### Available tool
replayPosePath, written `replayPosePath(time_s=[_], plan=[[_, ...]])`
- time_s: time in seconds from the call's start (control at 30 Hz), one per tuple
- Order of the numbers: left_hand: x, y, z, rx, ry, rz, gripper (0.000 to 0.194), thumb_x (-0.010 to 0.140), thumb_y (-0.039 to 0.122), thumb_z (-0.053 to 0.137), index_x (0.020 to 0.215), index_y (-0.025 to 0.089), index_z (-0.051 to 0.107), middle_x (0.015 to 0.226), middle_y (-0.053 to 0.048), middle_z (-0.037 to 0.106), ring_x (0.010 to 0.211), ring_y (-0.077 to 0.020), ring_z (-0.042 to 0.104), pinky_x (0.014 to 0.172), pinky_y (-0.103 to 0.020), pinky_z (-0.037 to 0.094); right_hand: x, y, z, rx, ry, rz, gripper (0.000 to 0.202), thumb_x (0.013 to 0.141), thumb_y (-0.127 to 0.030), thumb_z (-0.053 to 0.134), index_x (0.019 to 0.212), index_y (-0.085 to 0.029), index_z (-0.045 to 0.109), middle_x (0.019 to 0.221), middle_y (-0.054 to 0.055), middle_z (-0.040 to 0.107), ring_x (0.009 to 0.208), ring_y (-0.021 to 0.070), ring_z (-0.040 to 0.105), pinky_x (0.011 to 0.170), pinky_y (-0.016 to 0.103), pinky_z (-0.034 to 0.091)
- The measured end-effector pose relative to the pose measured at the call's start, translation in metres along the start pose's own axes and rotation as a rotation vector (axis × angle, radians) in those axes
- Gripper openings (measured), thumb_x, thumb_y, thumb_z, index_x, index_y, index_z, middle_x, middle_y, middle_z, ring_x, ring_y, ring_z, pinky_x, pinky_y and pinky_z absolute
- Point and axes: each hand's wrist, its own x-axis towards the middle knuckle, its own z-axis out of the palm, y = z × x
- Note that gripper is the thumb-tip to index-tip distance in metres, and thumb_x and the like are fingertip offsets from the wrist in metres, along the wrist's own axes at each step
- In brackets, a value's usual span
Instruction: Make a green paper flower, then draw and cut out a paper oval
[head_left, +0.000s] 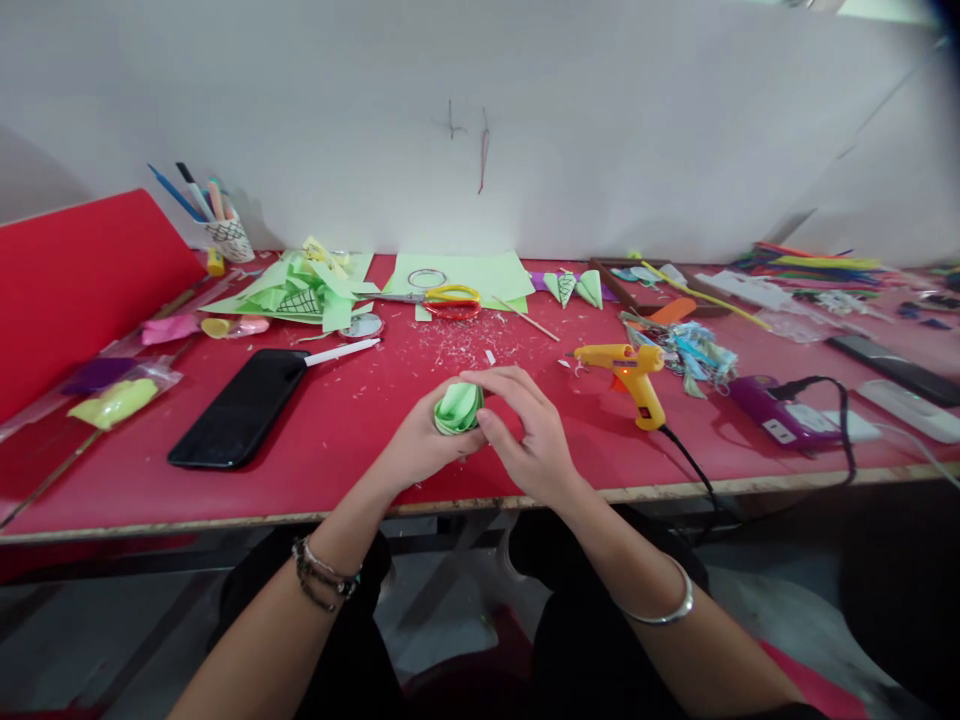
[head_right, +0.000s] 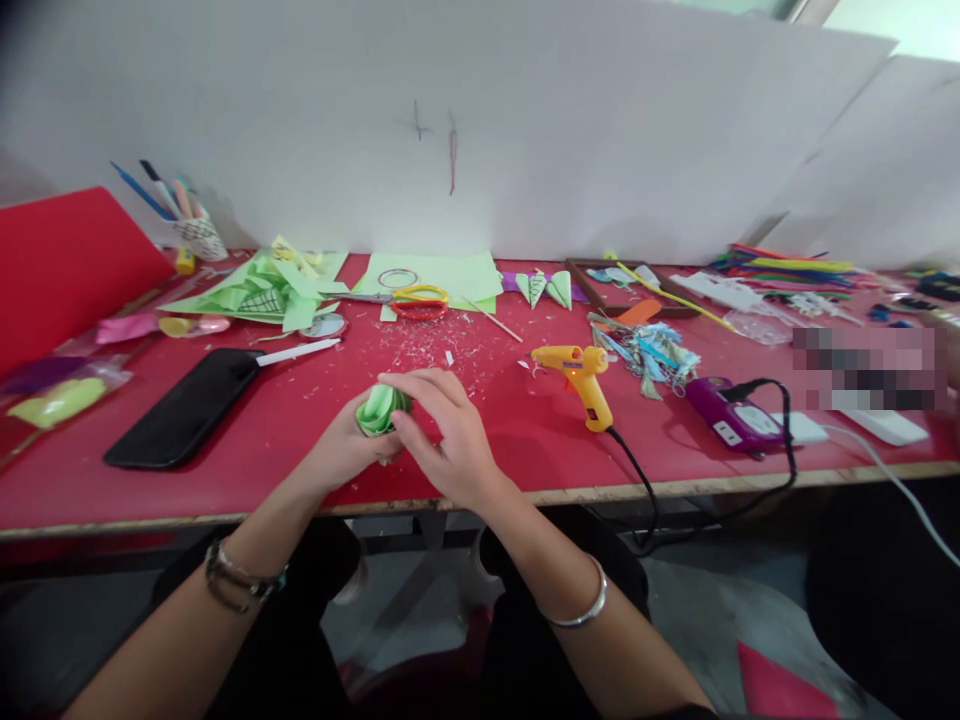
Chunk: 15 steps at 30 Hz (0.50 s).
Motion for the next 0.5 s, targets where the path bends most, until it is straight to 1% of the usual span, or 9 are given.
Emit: replayPosePath(time_s=[0.17, 0.37, 0.5], plan=[[-0.0003, -0.0007, 0.0000, 0.001, -0.009, -0.053, 0.034, 0.065, 0.040, 0.068, 0.070, 0.018, 0.043, 0.050, 0.008, 0.042, 0.043, -0.0048, 0.039, 0.042, -0.018, 0.032, -0.0001, -0.0007, 0.0019, -0.005, -0.005, 0.025, 0.027, 0.086, -0.018, 0.047, 0.111, -0.021, 0.055, 0.104, 0.007, 0.060, 0.098, 0.0171, 0.054, 0.087, 0.036, 0.046], [0.0007, -0.0035, -0.0012, 0.008, -0.014, -0.052, 0.030, 0.064, 0.034, 0.068, 0.066, 0.017, 0.043, 0.049, 0.008, 0.042, 0.043, -0.0050, 0.039, 0.042, -0.018, 0.031, 0.0013, -0.0012, 0.0029, -0.012, -0.032, -0.015, 0.026, 0.086, -0.017, 0.046, 0.110, -0.021, 0.056, 0.102, 0.006, 0.061, 0.097, 0.0167, 0.054, 0.087, 0.035, 0.046], [0.0002, -0.0047, 0.0020, 0.040, -0.003, -0.059, 0.027, 0.065, 0.033, 0.066, 0.064, 0.016, 0.046, 0.049, 0.008, 0.042, 0.045, -0.0049, 0.038, 0.044, -0.018, 0.031, 0.0001, 0.0009, 0.0039, -0.036, -0.044, -0.051, 0.026, 0.086, -0.017, 0.045, 0.109, -0.021, 0.057, 0.098, 0.006, 0.061, 0.094, 0.0164, 0.055, 0.084, 0.034, 0.046]])
